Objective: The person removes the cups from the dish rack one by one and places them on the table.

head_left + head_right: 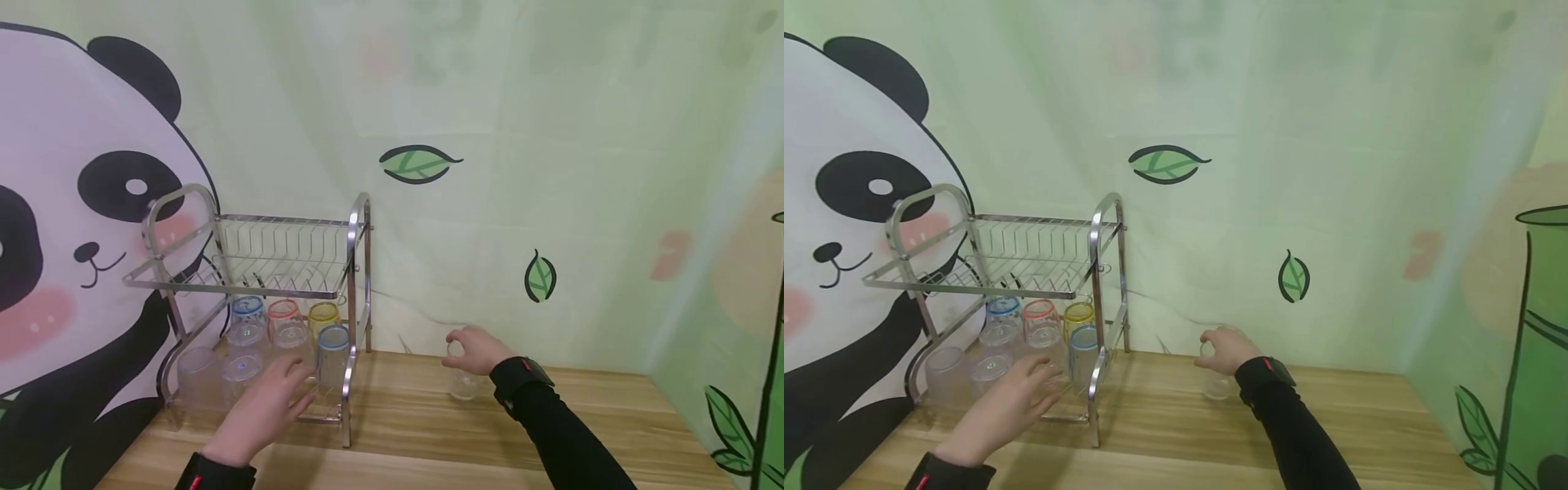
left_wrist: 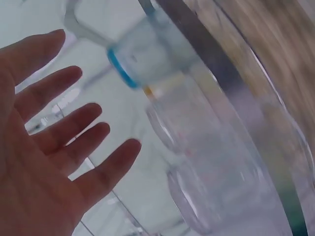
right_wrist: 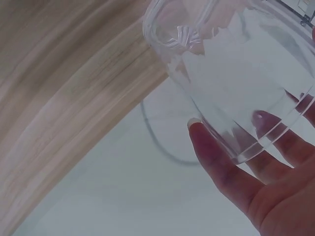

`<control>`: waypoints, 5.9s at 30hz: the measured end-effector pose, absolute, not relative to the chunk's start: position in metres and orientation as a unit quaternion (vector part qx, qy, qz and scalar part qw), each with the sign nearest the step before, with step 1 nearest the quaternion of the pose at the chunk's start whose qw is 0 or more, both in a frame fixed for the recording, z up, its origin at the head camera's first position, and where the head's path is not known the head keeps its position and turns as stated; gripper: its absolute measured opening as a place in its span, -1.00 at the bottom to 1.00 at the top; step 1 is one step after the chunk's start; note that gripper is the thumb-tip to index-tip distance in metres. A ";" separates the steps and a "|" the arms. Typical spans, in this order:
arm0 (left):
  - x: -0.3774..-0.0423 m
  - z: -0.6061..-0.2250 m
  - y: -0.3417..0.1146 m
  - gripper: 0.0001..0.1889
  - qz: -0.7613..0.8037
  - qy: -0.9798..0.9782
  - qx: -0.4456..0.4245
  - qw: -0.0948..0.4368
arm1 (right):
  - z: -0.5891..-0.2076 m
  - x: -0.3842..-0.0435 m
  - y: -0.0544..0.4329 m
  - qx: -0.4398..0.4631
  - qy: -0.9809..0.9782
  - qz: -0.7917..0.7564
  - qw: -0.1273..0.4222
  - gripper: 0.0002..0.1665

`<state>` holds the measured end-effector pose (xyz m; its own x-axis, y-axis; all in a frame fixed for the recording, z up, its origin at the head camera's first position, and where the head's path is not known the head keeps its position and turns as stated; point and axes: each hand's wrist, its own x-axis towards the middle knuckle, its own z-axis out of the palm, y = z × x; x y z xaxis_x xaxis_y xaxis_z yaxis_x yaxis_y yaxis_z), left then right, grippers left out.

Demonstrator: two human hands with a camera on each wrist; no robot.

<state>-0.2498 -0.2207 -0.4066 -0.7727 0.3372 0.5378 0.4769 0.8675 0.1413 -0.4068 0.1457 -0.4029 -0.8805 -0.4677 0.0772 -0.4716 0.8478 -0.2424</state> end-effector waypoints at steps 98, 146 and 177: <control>-0.233 -0.369 -0.238 -0.22 -0.163 -0.955 -0.100 0.227 | -0.399 -0.335 0.088 0.268 -0.943 0.126 0.154 0.13; -0.241 -0.361 -0.125 -0.18 -0.372 -0.895 -0.193 0.151 | -0.418 -0.260 0.074 0.167 -0.667 0.723 -0.067 -0.21; -0.247 -0.381 -0.101 -0.23 -0.394 -0.869 -0.295 0.050 | -0.406 -0.265 0.107 0.103 -0.642 0.757 -0.067 -0.45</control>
